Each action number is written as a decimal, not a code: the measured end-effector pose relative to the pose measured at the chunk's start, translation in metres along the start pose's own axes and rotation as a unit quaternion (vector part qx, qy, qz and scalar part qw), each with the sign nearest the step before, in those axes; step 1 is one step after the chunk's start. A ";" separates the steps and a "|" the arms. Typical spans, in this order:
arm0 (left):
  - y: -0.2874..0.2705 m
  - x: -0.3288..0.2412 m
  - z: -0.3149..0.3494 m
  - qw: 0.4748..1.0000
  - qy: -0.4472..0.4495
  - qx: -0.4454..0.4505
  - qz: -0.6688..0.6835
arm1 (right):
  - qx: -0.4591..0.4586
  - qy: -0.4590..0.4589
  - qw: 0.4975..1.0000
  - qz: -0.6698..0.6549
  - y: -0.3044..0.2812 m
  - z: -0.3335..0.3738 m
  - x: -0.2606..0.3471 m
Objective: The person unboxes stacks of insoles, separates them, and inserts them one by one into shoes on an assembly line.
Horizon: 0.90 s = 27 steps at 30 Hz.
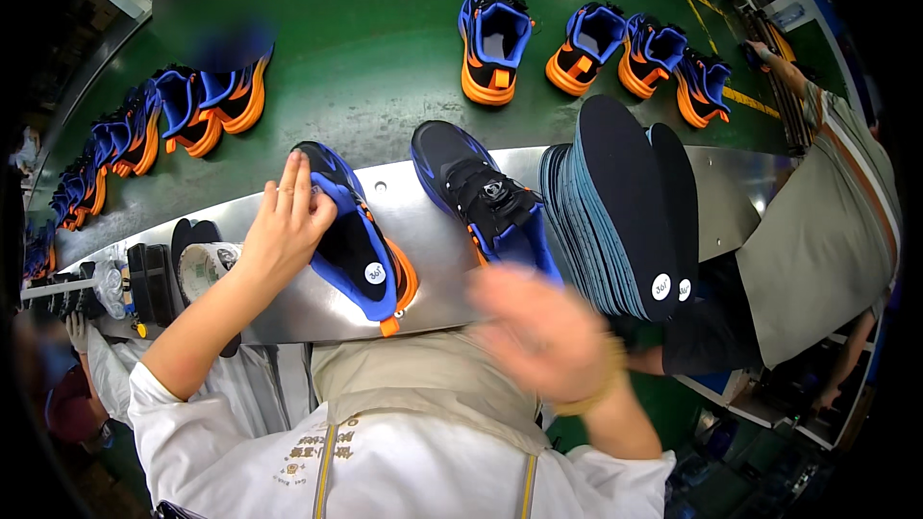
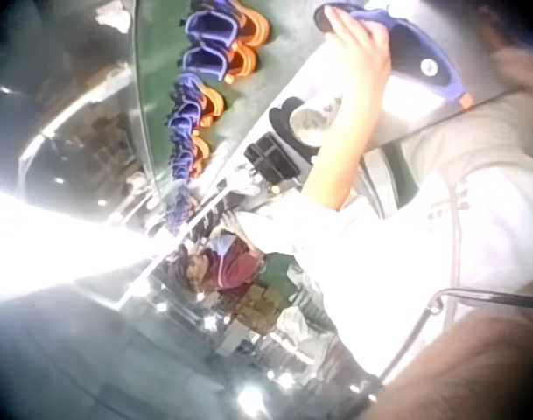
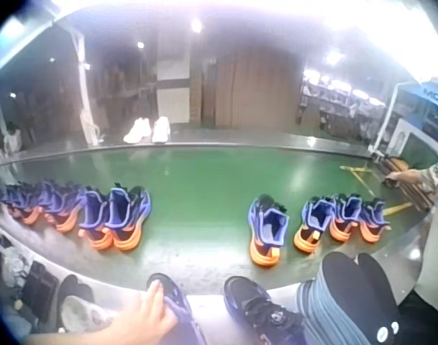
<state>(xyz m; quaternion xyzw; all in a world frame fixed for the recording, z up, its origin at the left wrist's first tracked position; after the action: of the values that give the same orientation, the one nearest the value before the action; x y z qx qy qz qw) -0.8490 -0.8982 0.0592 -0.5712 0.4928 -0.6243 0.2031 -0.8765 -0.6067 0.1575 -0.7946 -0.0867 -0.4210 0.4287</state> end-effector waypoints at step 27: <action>-0.022 -0.011 -0.033 0.979 0.045 0.171 -0.103 | -0.285 0.213 0.917 -0.178 -0.062 0.094 0.014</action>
<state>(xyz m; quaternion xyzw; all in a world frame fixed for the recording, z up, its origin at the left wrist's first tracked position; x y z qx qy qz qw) -0.8692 -0.8676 0.0765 -0.5470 0.3257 -0.7420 0.2102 -0.8429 -0.5007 0.1794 -0.7459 -0.0094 -0.6569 0.1099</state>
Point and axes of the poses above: each hand's wrist, its own z-axis away from the middle knuckle, its own y-axis out of the palm, x = y × z, the point moved 1 cm from there along -z, towards the middle knuckle, and after that the axes turned 5 degrees about -z, right-handed, at the moved point
